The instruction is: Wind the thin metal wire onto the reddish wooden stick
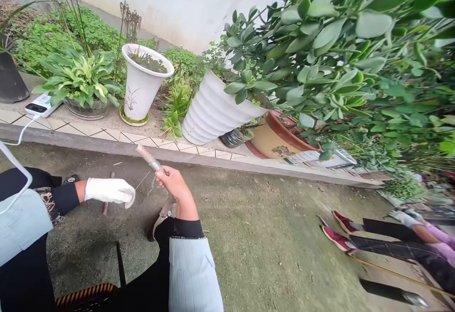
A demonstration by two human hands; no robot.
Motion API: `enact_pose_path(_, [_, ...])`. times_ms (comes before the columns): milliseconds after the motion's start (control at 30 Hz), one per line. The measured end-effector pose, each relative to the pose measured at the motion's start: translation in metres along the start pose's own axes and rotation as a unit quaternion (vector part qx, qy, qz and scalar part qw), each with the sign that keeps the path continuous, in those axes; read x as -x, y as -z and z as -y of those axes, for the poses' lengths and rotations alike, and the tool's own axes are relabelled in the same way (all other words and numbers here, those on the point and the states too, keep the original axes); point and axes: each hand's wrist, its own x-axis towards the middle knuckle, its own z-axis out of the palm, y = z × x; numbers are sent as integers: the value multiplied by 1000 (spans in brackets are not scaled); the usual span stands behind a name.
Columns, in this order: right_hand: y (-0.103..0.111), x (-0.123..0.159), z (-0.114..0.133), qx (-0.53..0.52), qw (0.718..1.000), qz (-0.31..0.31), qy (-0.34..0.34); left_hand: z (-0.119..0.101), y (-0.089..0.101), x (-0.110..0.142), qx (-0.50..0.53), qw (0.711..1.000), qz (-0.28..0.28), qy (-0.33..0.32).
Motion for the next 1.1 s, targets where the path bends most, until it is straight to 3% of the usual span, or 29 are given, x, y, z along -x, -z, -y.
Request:
enact_pose_path(67, [-6,-4,-4,138,990,-11,-14,-2,1,1,-20,1000,4,-5])
enact_pose_path(133, [-14,-4,-4,294,955,9,-31,-2,6,4,-67,998,-7,-11])
enact_pose_path(200, [-21,-1,-1,376,916,127,-59,0,13,9,-126,991,-36,-13])
enact_pose_path(267, [-24,6,5,323,890,312,-74,4,20,14,-158,985,-62,-11])
enact_pose_path(333, [-21,12,12,177,889,420,-48,9,25,18,-151,985,-86,-10])
enact_pose_path(400, [-14,17,18,27,927,374,11,14,25,20,-128,985,-117,-12])
enact_pose_path(467, [-6,17,20,-75,964,249,55,16,21,19,-120,984,-130,-16])
enact_pose_path(533, [-3,13,19,-107,982,145,52,16,15,18,-127,986,-105,-18])
enact_pose_path(600, [-3,7,15,-85,991,101,22,12,10,17,-128,989,-70,-8])
enact_pose_path(767, [-7,-4,7,18,995,99,0,4,6,17,-114,993,-39,-7])
enact_pose_path(833, [-11,-5,5,123,989,80,-12,4,8,17,-129,991,-40,-14])
enact_pose_path(900, [-20,-6,4,259,963,70,-26,6,11,19,-166,985,-41,-15])
enact_pose_path(933, [-26,-7,3,315,944,90,-39,7,13,20,-193,980,-40,-11])
enact_pose_path(1000, [-38,-6,2,360,906,211,-72,8,17,23,-248,968,-39,0])
enact_pose_path(1100, [-46,0,5,238,859,446,-81,9,22,25,-241,970,-23,6])
